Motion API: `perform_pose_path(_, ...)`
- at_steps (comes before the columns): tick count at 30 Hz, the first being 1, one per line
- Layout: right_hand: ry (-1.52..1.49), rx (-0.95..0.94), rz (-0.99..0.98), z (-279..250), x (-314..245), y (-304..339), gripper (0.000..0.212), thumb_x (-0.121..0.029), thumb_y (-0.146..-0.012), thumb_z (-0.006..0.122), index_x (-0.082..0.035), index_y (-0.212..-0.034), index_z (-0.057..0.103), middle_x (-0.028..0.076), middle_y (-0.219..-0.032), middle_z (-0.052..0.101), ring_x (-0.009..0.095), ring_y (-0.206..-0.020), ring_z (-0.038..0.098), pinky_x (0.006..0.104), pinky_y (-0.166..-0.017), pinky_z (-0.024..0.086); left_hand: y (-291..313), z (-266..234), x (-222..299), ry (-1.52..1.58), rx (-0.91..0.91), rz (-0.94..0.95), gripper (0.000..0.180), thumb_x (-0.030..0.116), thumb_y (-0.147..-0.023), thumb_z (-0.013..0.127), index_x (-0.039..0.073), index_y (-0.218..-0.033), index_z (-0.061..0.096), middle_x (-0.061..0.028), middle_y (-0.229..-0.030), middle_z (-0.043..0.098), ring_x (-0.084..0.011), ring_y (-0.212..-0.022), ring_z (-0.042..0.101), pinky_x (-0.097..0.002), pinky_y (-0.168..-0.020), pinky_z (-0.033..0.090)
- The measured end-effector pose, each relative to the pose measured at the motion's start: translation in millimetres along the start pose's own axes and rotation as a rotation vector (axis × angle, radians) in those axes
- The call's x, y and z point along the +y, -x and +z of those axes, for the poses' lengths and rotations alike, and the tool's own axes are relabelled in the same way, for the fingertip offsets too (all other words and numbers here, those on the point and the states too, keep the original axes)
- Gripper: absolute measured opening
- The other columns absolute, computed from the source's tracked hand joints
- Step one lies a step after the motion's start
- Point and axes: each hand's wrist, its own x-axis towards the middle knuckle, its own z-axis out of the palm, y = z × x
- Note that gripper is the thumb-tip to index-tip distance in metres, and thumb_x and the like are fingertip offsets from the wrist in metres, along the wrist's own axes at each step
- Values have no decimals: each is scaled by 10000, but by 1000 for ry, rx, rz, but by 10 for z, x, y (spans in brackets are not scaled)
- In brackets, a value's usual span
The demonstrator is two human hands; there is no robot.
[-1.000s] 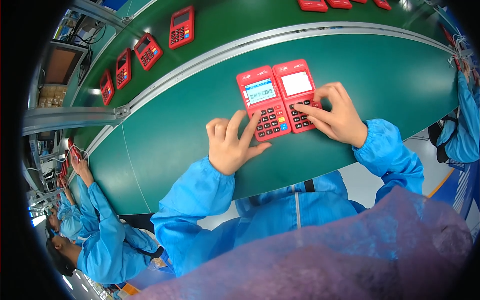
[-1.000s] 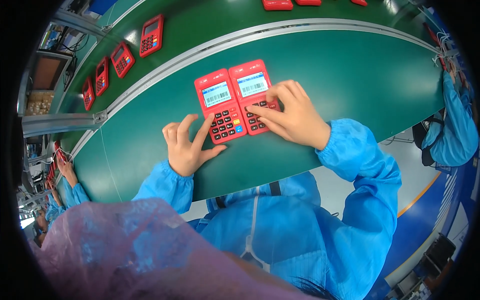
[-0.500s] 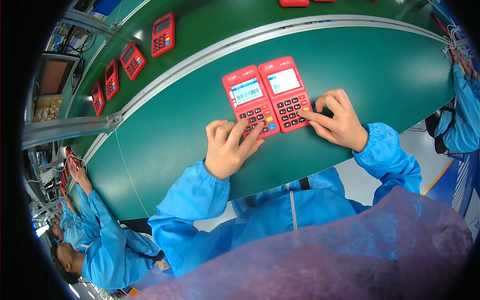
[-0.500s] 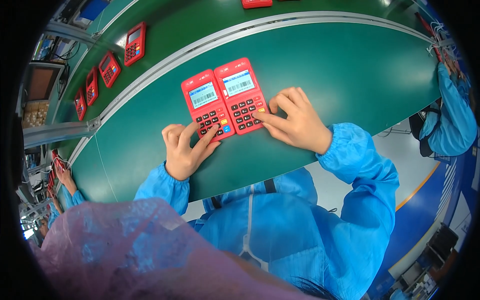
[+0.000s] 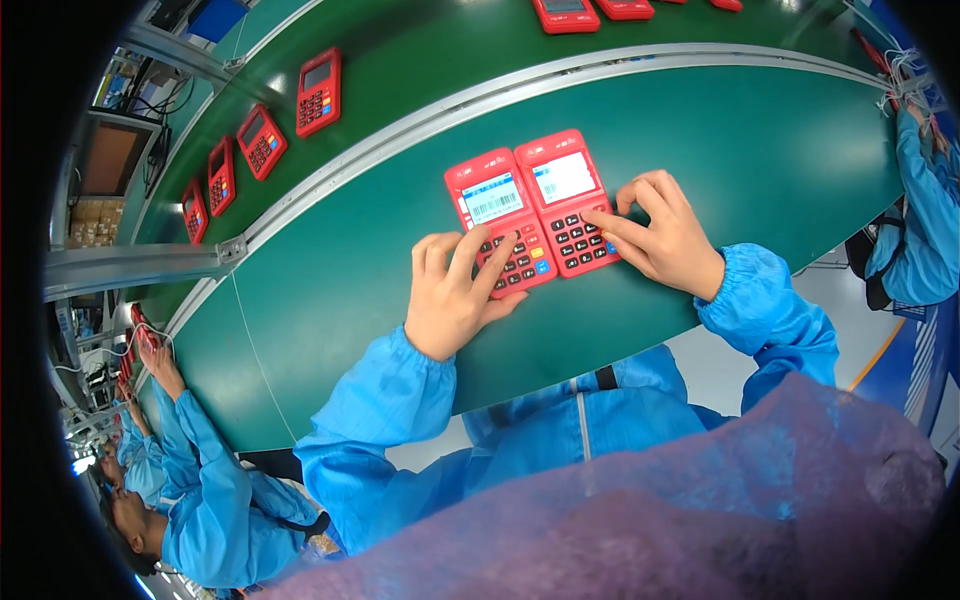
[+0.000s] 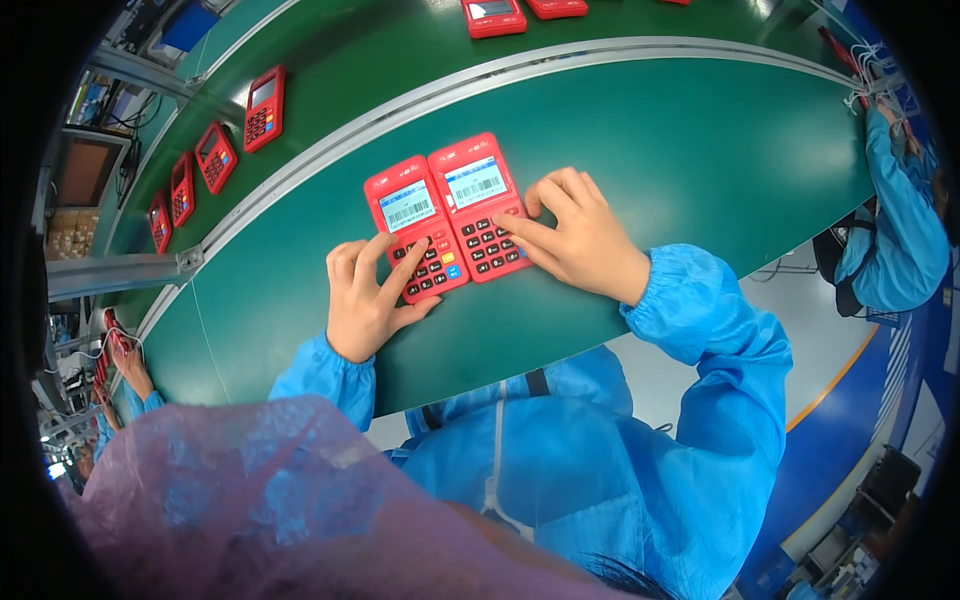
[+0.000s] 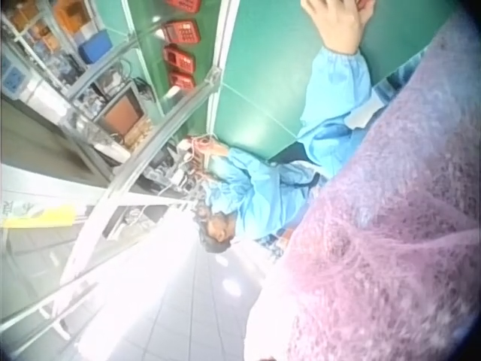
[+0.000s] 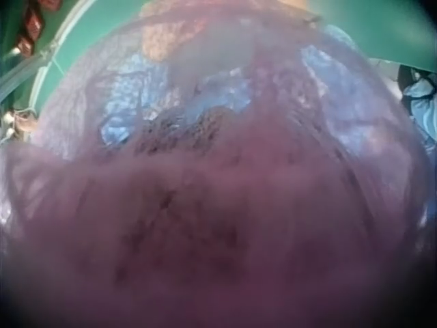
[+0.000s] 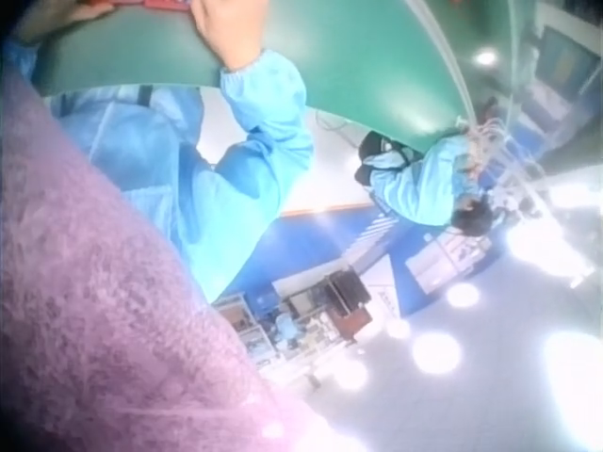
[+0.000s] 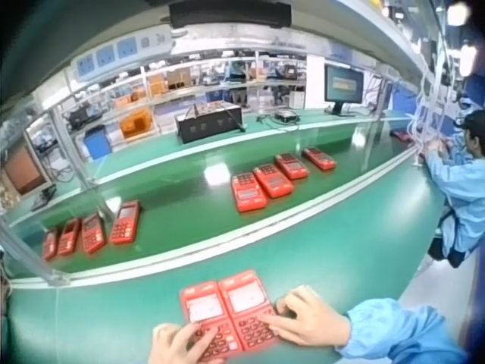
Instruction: The person tests and scans handheld electronic devices on an assembly line by hand.
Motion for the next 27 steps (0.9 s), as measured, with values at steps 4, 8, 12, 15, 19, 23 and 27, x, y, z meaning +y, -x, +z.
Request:
perform_pose_path(4, 103, -22, -23, -25, -33, -25, 378, -109, -733, 672, -153, -1107, 637, 75, -888, 468, 240, -868, 451, 360, -753, 431, 3, 5, 6, 11, -9, -4, 602, 349, -631, 754, 125, -1166, 593, -79, -1154, 451, -271, -989, 426, -423, -866, 377)
perform_pose_path(8, -53, 47, -69, -35, -108, 9, 359, -125, -722, 680, -166, -1076, 644, 60, -901, 483, 228, -878, 466, 358, -735, 415, 175, 1, 32, 128, 69, -105, 571, 292, -643, 771, 129, -1161, 598, -86, -1136, 454, -264, -970, 440, -395, -850, 387)
perform_pose_path(12, -64, 6, -104, 31, -153, 21, 337, -119, -720, 685, -156, -1054, 651, 63, -905, 475, 224, -898, 459, 366, -735, 417, 307, -33, 32, 86, 130, -68, 455, 252, -680, 761, 125, -1099, 636, -87, -1093, 474, -247, -931, 453, -389, -814, 396)
perform_pose_path(15, -27, 5, -112, 70, -171, 38, 323, -128, -721, 687, -155, -1040, 653, 62, -916, 469, 226, -909, 456, 367, -746, 413, 298, -41, 22, 15, 136, 0, 412, 250, -683, 755, 125, -1062, 655, -73, -1077, 489, -237, -913, 456, -389, -800, 398)
perform_pose_path(19, -9, -42, -88, 19, -207, 21, 305, -127, -732, 678, -154, -1034, 654, 64, -912, 467, 226, -909, 454, 367, -753, 410, 260, -64, 46, -49, 137, 38, 406, 249, -669, 758, 132, -1044, 659, -54, -1085, 502, -227, -897, 454, -384, -781, 400)
perform_pose_path(23, -97, 57, -19, -116, -174, 90, 331, -111, -738, 669, -148, -1067, 651, 71, -883, 468, 231, -842, 468, 356, -732, 419, 263, -63, 99, 13, 171, -4, 398, 237, -670, 758, 134, -1041, 658, -50, -1085, 509, -225, -893, 454, -380, -778, 402)
perform_pose_path(27, -65, 65, -2, -135, -132, 268, 320, -116, -740, 664, -137, -1059, 655, 73, -875, 474, 233, -825, 473, 356, -713, 426, 207, -24, 137, 38, 170, 73, 392, 211, -678, 753, 147, -1053, 657, -49, -1100, 505, -217, -899, 452, -371, -784, 406)
